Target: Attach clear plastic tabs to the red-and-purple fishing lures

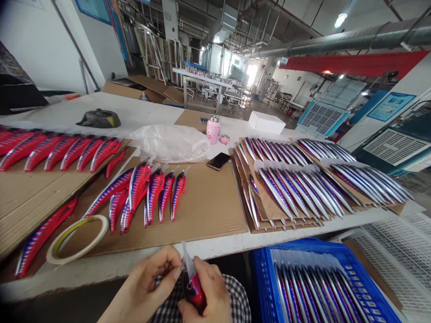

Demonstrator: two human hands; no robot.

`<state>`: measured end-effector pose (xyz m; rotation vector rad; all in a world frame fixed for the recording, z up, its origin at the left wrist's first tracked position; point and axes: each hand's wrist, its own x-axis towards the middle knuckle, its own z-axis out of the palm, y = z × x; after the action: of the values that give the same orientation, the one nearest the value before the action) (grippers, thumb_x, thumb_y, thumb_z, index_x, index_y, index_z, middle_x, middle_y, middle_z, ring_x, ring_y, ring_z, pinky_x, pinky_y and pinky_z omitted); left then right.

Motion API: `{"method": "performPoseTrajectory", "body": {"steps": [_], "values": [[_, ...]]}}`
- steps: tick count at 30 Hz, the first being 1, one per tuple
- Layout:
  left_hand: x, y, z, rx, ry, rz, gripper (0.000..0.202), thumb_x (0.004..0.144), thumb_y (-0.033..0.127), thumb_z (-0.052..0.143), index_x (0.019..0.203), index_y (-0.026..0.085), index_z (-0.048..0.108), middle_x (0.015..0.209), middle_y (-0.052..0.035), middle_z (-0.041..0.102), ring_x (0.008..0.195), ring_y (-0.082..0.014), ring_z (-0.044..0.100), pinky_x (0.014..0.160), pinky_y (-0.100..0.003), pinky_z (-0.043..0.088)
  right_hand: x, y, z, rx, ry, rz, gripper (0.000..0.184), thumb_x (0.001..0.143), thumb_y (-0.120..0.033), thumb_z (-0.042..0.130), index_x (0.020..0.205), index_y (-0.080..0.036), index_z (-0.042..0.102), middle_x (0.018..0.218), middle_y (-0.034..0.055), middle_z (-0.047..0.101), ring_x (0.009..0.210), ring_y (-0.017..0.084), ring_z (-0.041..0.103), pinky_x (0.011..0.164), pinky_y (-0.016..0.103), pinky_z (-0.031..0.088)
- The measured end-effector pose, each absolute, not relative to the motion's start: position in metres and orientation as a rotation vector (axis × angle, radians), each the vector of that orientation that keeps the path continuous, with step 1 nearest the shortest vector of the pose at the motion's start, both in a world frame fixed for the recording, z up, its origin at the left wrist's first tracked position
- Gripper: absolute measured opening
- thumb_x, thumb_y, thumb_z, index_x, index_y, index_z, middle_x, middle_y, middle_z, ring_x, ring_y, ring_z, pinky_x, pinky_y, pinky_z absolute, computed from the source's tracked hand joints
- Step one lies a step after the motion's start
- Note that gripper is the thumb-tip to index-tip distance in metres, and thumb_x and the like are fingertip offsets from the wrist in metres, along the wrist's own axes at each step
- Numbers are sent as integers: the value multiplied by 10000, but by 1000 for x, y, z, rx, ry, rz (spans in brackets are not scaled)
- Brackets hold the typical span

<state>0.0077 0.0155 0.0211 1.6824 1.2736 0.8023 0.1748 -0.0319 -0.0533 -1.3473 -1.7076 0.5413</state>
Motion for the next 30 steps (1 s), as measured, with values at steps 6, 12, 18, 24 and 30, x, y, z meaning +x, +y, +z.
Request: {"method": "performPoseTrajectory", "body": {"steps": [6, 12, 18, 24, 30], "values": [[7, 15, 18, 1623, 1236, 809, 128, 804, 185, 453, 679, 208, 462, 594, 53, 451, 560, -130, 470, 549, -223, 353, 181, -27, -51, -1274, -1777, 564, 955, 503, 34, 624, 1350, -370, 447, 1203, -48, 646, 1065, 186, 626, 954, 240, 485], [7, 13, 13, 1395, 1047, 873, 111, 857, 256, 476, 758, 207, 462, 674, 36, 474, 638, -138, 472, 621, -243, 402, 194, -21, -48, -1131, -1888, 626, 911, 562, 5, 663, 1380, -323, 433, 1231, 13, 642, 1075, 220, 630, 948, 296, 506], [11, 11, 8, 1280, 986, 920, 152, 885, 304, 491, 772, 212, 444, 684, 40, 467, 646, -138, 457, 631, -254, 403, 189, -23, -51, -1158, -1825, 618, 870, 525, 0, 605, 1338, -291, 503, 1202, 27, 667, 1057, 246, 642, 943, 336, 512], [11, 11, 3, 1197, 980, 956, 110, 886, 308, 519, 862, 220, 459, 719, 44, 475, 668, -134, 450, 647, -251, 407, 187, -25, -49, -1249, -1746, 694, 883, 516, 38, 587, 1326, -308, 527, 1222, 6, 657, 1106, 229, 616, 978, 318, 482], [11, 12, 4, 1052, 876, 1004, 243, 844, 392, 626, 806, 213, 466, 651, 53, 523, 620, -112, 462, 621, -231, 396, 186, -23, -58, -1145, -1687, 794, 843, 551, -52, 615, 1329, -360, 516, 1226, -17, 650, 1098, 228, 619, 980, 327, 467]]}}
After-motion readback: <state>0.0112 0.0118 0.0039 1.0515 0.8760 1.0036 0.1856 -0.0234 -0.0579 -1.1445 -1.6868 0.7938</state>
